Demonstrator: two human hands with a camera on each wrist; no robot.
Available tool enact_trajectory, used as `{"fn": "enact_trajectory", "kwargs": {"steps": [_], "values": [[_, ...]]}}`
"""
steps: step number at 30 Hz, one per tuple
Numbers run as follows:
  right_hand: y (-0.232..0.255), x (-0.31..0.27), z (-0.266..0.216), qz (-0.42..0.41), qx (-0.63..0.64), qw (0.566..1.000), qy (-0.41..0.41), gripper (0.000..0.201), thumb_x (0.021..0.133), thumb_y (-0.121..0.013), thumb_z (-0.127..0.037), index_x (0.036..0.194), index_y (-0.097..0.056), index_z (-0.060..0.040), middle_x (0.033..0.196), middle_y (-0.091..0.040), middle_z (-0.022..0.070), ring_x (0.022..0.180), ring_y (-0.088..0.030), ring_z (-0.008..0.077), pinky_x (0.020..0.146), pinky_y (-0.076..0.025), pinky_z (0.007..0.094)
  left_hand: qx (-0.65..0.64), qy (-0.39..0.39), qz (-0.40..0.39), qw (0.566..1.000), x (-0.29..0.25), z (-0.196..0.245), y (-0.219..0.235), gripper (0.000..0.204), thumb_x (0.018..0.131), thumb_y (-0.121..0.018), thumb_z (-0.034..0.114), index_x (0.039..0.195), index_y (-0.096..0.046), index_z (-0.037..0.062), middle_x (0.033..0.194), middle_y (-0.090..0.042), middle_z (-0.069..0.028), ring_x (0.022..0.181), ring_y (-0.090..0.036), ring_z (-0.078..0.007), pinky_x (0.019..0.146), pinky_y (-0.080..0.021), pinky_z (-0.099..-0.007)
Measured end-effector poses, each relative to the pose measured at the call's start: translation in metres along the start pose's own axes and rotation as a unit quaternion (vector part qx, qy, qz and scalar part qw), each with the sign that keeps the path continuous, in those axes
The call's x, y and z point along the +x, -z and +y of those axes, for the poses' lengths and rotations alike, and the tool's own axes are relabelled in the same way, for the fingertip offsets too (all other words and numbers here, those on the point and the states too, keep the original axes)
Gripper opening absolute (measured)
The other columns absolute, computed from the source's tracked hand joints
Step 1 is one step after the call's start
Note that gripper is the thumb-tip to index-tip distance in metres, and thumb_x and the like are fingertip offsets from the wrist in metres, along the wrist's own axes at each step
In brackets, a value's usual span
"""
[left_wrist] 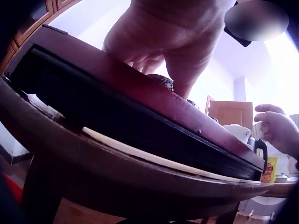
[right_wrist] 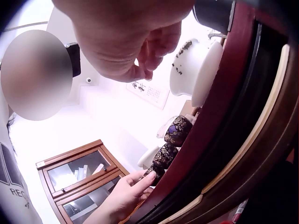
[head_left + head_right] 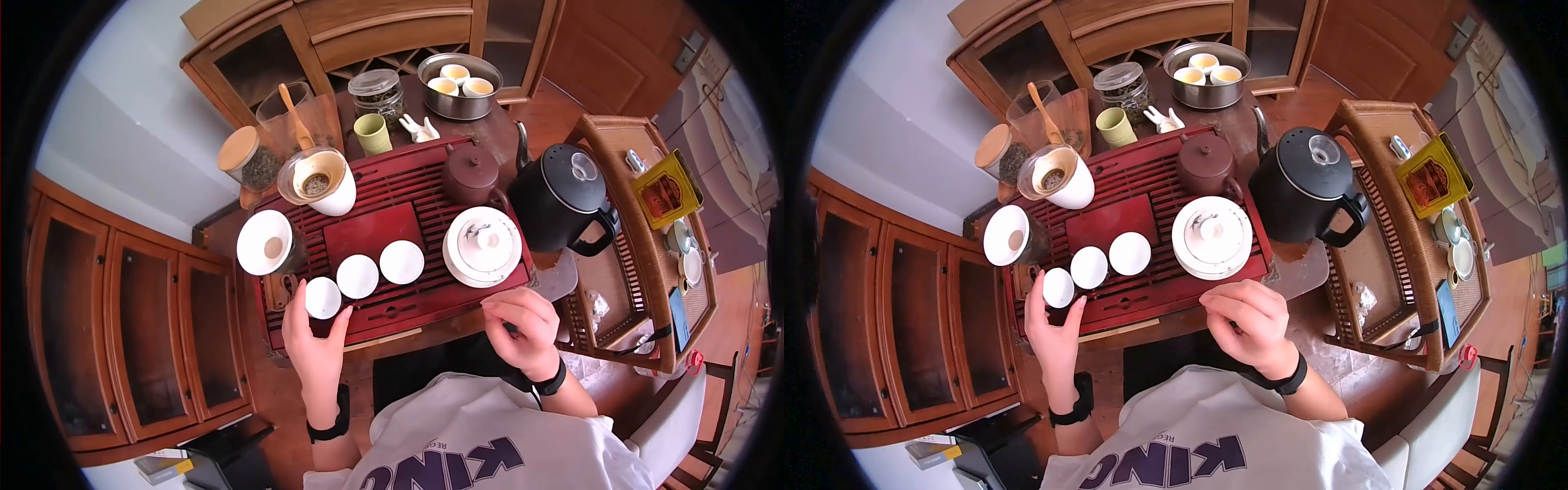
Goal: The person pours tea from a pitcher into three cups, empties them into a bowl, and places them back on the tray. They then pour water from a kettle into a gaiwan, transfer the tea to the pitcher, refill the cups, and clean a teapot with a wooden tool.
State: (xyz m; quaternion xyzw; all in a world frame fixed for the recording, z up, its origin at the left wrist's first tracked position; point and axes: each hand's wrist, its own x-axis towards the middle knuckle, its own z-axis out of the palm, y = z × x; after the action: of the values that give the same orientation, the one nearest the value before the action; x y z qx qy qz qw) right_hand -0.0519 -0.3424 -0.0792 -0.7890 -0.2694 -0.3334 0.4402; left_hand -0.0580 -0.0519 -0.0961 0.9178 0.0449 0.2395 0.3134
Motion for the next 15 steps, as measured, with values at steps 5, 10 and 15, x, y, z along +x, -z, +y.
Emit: {"fn": "enact_trajectory", "kwargs": {"steps": [5,10,15], "values": [[0.008,0.004,0.005,0.033,-0.057,0.998,-0.008,0.027,0.066,-0.074,0.009,0.090,-0.069,-0.0014,0.086,-0.070,0.0095,0.069,-0.067,0.0231,0.061,-0.054,0.0310,-0.011,0.037,-0.008,0.999,-0.005,0.002,0.001,0.078,0.072,-0.087,0.016,0.140,-0.051,0.0034,0.118,-0.061,-0.0150,0.100,-0.059,-0.0289,0.090,-0.048,-0.0429],[0.010,0.025,0.011,0.042,-0.103,0.988,-0.106,0.034,0.068,-0.080,0.003,0.101,-0.069,-0.0019,0.091,-0.066,0.0124,0.076,-0.065,0.0268,0.065,-0.053,0.0335,-0.034,-0.029,0.060,0.997,-0.009,-0.010,-0.006,0.072,0.077,-0.083,0.014,0.140,-0.050,0.0028,0.122,-0.058,-0.0152,0.100,-0.057,-0.0294,0.091,-0.047,-0.0426],[0.004,0.053,0.015,-0.051,-0.152,0.971,-0.177,0.046,0.068,-0.085,-0.013,0.110,-0.069,-0.0042,0.097,-0.061,0.0106,0.088,-0.062,0.0293,0.076,-0.051,0.0376,-0.010,-0.078,0.086,0.993,-0.011,-0.021,-0.016,0.065,0.083,-0.077,0.020,0.138,-0.050,0.0006,0.128,-0.057,-0.0166,0.110,-0.057,-0.0340,0.094,-0.046,-0.0460]]}}
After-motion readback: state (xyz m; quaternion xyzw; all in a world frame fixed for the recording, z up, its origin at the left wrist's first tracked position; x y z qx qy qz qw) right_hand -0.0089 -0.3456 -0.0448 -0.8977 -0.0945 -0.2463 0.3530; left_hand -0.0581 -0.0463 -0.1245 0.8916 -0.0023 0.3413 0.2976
